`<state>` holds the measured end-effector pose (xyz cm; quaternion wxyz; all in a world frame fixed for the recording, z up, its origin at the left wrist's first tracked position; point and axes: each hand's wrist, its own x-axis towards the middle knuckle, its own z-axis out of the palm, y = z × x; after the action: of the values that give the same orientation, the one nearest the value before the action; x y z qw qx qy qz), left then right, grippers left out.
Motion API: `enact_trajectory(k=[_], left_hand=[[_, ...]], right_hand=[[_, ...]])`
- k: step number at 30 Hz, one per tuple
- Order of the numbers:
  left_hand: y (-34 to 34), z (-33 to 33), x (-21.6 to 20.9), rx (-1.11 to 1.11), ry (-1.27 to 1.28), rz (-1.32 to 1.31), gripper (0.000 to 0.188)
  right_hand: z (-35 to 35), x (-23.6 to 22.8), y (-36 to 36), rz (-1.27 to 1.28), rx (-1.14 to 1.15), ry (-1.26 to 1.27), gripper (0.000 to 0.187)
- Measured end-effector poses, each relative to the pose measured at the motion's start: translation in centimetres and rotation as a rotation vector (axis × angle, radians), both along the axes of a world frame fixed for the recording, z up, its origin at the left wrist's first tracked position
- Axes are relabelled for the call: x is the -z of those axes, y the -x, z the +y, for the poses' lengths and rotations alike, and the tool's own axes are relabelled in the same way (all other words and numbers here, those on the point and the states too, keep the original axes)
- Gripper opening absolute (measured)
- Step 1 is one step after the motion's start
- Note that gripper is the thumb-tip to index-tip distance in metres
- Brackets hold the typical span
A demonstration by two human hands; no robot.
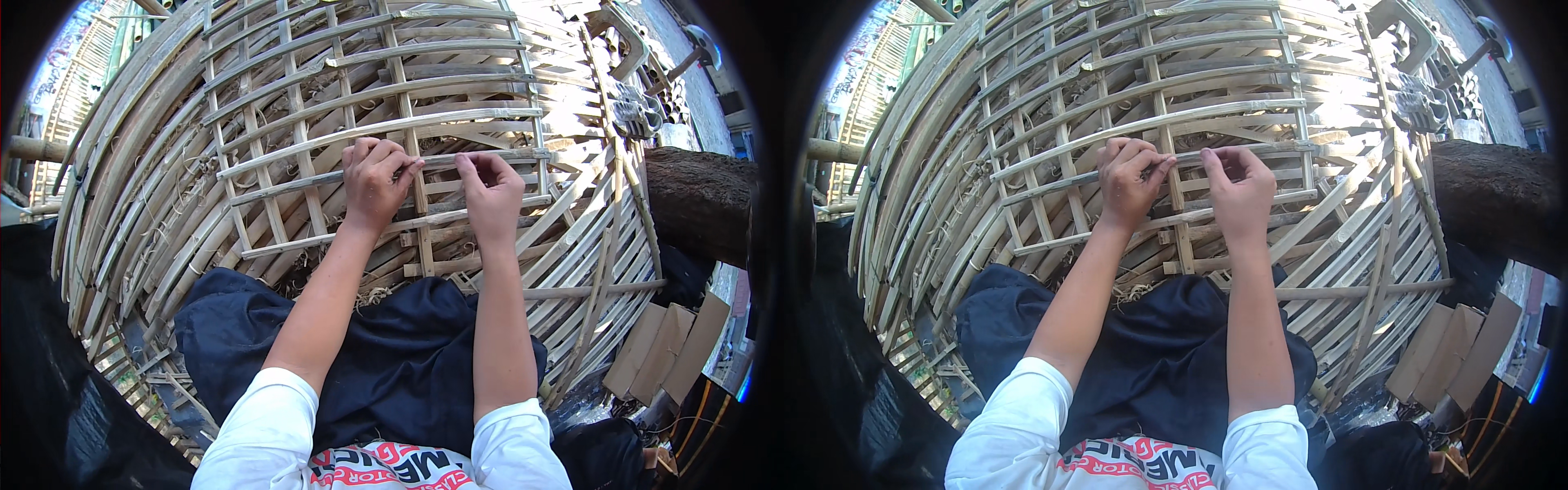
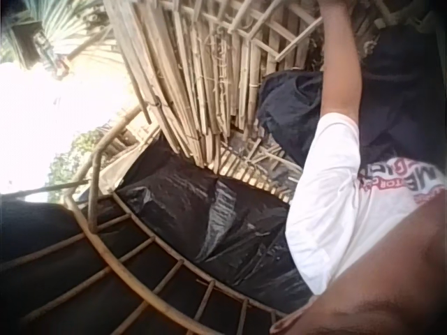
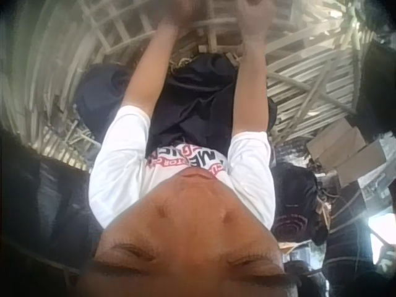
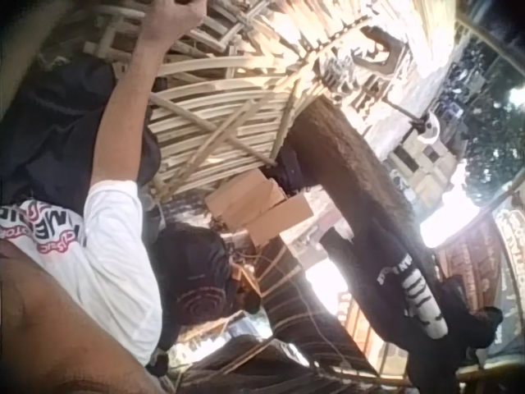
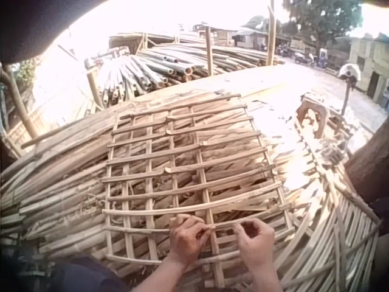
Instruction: The person uses a blade to strip thin layers and shavings from a bamboo stick, holding the stick by hand and pulling the blade along its length.
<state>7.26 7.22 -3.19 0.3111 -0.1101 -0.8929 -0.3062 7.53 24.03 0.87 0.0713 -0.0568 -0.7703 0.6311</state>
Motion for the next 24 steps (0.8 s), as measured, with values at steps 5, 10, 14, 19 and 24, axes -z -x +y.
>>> enact_trajectory(k=[5,10,14,19,24], left_hand=[[-0.1,-0.5,0.6,-0.033,0.013,0.071,0.017],[0.0,0.0,0.2,-0.006,-0.02,0.106,0.019],[0.1,0.2,0.3,0.003,-0.043,0.071,0.018],[0.0,-0.3,0.2,0.002,-0.057,0.036,0.018],[-0.1,-0.4,0.0,0.004,-0.049,0.03,0.02]], right_hand=[[5.9,-1.2,-7.1,-0.339,0.003,-0.709,0.044],[6.5,-0.4,-9.8,-0.517,-0.188,-0.888,0.059],[6.9,-0.8,-10.1,-0.593,-0.179,-0.934,0.049],[9.0,-4.3,-11.0,-0.575,-0.228,-1.056,0.041],[9.9,-4.9,-12.8,-0.557,-0.285,-1.1,0.04]])
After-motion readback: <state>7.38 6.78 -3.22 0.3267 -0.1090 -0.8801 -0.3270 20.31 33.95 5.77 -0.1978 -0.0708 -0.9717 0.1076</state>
